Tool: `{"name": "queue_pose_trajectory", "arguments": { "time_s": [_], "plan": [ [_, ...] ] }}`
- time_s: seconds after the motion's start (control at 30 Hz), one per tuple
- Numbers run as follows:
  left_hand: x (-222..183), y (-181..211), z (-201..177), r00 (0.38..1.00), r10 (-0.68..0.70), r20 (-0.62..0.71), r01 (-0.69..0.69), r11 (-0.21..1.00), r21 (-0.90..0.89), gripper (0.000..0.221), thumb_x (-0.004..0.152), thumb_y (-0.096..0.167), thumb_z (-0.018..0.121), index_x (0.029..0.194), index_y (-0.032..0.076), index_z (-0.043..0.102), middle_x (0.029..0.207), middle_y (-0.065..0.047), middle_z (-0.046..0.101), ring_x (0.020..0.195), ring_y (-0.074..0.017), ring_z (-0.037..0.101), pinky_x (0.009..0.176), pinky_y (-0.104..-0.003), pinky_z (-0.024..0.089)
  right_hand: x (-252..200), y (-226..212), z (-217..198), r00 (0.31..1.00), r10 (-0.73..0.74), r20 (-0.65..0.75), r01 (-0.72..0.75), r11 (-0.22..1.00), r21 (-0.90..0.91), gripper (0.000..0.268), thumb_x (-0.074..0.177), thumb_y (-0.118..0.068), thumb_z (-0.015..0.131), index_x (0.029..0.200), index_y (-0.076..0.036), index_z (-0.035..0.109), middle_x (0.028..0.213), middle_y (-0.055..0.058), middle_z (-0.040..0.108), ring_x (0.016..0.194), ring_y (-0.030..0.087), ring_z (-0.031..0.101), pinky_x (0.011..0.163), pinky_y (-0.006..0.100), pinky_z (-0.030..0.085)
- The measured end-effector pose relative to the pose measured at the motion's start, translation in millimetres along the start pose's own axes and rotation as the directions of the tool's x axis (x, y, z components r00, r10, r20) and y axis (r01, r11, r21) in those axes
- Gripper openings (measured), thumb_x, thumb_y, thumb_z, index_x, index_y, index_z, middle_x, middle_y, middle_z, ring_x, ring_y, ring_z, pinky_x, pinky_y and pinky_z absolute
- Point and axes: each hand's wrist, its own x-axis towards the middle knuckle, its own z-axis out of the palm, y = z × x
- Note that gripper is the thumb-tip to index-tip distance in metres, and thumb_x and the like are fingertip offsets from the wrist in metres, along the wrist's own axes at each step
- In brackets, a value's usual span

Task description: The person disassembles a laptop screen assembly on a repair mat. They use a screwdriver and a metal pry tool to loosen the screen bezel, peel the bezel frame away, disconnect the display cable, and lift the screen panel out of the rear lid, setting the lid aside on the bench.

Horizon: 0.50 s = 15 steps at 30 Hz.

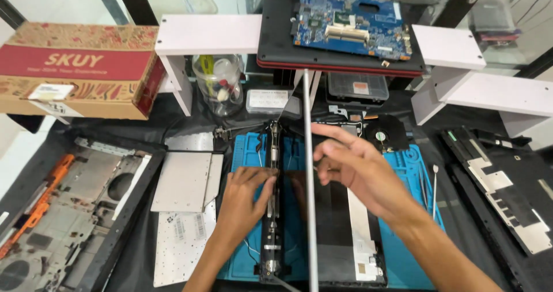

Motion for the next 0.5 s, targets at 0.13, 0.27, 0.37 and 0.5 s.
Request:
{"name": "queue_pose_trajectory", "arguments": {
  "time_s": [0.13,0.27,0.37,0.5],
  "plan": [
    [13,23,-30,0.975,-0.221,-0.028,0.206,0.943,-0.261,0.031,0.101,0.025,0.059,0.117,0.004,0.076,0.101,-0.01,0.076,0.086,-0.0231,0.067,0.079,-0.037,0.051,2,4,18,0.997,0.005,0.081,-0.004,1.0,-0.009,0.058,0.1,-0.022,0.058,0.155,-0.004,0.047,0.104,0.005,0.065,0.082,0.013,0.065,0.074,0.031,0.054],
    [38,35,-62,0.861,-0.464,0.207,0.485,0.63,-0.606,0.053,0.102,0.041,0.038,0.132,0.006,0.066,0.1,-0.004,0.075,0.063,-0.0133,0.064,0.05,-0.032,0.052,13,14,32,0.981,0.052,0.187,-0.012,0.978,-0.209,0.062,0.097,-0.029,0.056,0.156,-0.018,0.039,0.113,0.006,0.068,0.089,0.017,0.072,0.077,0.034,0.061],
    [45,12,-85,0.814,-0.514,0.27,0.568,0.604,-0.559,0.062,0.107,0.05,0.03,0.131,0.005,0.066,0.091,-0.003,0.072,0.054,-0.0165,0.064,0.046,-0.031,0.051,27,25,28,0.935,0.027,0.354,0.104,0.932,-0.348,0.053,0.105,-0.032,0.052,0.154,-0.012,0.049,0.123,0.007,0.064,0.097,0.016,0.068,0.082,0.032,0.06],
    [59,-14,-106,0.91,-0.391,0.137,0.413,0.879,-0.239,0.061,0.117,0.047,0.05,0.098,-0.01,0.061,0.079,-0.017,0.052,0.072,-0.0157,0.049,0.058,-0.034,0.044,49,61,1,0.944,-0.044,0.326,0.19,0.882,-0.431,0.046,0.107,-0.031,0.052,0.147,-0.01,0.056,0.12,0.009,0.067,0.101,0.014,0.068,0.087,0.03,0.059]
  ]
}}
